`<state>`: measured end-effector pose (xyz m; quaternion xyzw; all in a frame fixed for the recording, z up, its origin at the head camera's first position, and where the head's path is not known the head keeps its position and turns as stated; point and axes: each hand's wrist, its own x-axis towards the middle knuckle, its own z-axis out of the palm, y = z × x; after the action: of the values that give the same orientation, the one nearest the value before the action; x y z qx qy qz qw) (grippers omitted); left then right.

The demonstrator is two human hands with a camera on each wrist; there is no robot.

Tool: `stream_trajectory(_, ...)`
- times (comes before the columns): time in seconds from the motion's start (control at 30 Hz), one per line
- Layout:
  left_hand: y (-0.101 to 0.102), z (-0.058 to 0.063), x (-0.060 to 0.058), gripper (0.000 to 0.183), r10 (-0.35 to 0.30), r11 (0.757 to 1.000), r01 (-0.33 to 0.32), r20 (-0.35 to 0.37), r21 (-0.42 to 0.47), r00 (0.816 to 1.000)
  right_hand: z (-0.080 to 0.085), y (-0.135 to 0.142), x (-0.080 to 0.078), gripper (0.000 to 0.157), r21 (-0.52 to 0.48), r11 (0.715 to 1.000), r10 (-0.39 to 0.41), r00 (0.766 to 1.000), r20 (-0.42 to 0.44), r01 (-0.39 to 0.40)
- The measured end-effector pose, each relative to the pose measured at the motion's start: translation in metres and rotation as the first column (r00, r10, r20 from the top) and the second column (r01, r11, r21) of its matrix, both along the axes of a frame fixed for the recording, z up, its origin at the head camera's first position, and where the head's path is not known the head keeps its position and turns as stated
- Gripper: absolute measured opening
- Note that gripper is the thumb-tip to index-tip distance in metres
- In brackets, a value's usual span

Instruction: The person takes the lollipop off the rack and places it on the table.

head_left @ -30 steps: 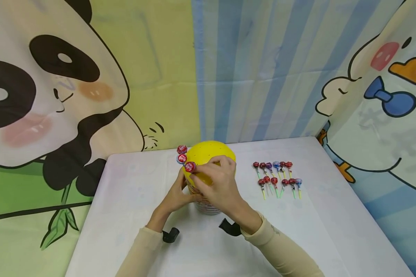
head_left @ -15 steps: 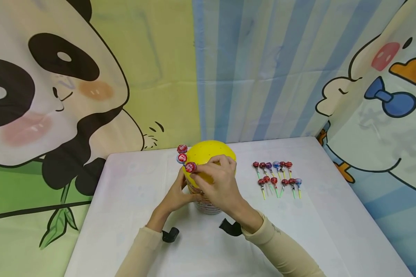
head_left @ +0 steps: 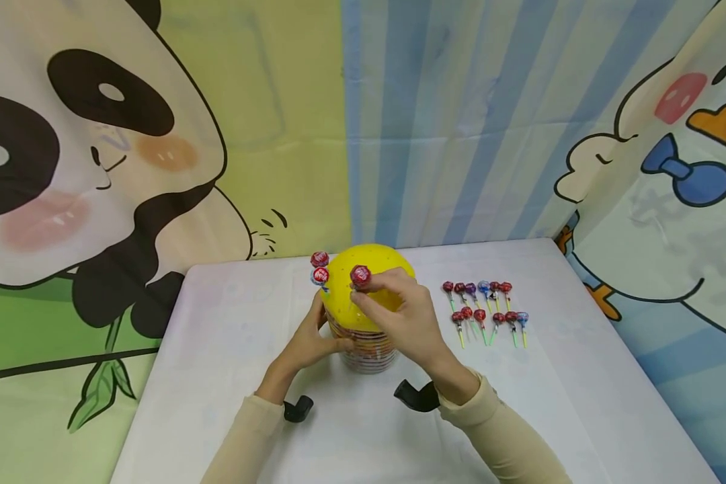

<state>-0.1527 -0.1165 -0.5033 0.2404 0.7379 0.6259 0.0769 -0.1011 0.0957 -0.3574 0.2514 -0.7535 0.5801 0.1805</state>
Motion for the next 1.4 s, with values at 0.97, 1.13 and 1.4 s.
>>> stream_trajectory(0.97,0.0,-0.001,0.002,0.109,0.004,1.0,-0.003,-0.029,0.024,1.0,-0.113,0.188,-0.002,0.033,0.386,0.91,-0.353,0.766,0.538,0.148)
stream_trajectory(1.13,0.0,-0.002,0.001,0.108,0.001,1.0,-0.001,-0.031,0.024,1.0,-0.13,0.219,-0.001,0.036,0.436,0.88,-0.428,0.715,0.553,0.19)
stream_trajectory(1.4,0.001,-0.002,0.001,0.107,0.012,1.0,-0.012,-0.018,0.009,1.0,-0.142,0.281,-0.017,0.051,0.427,0.861,-0.504,0.563,0.654,0.275)
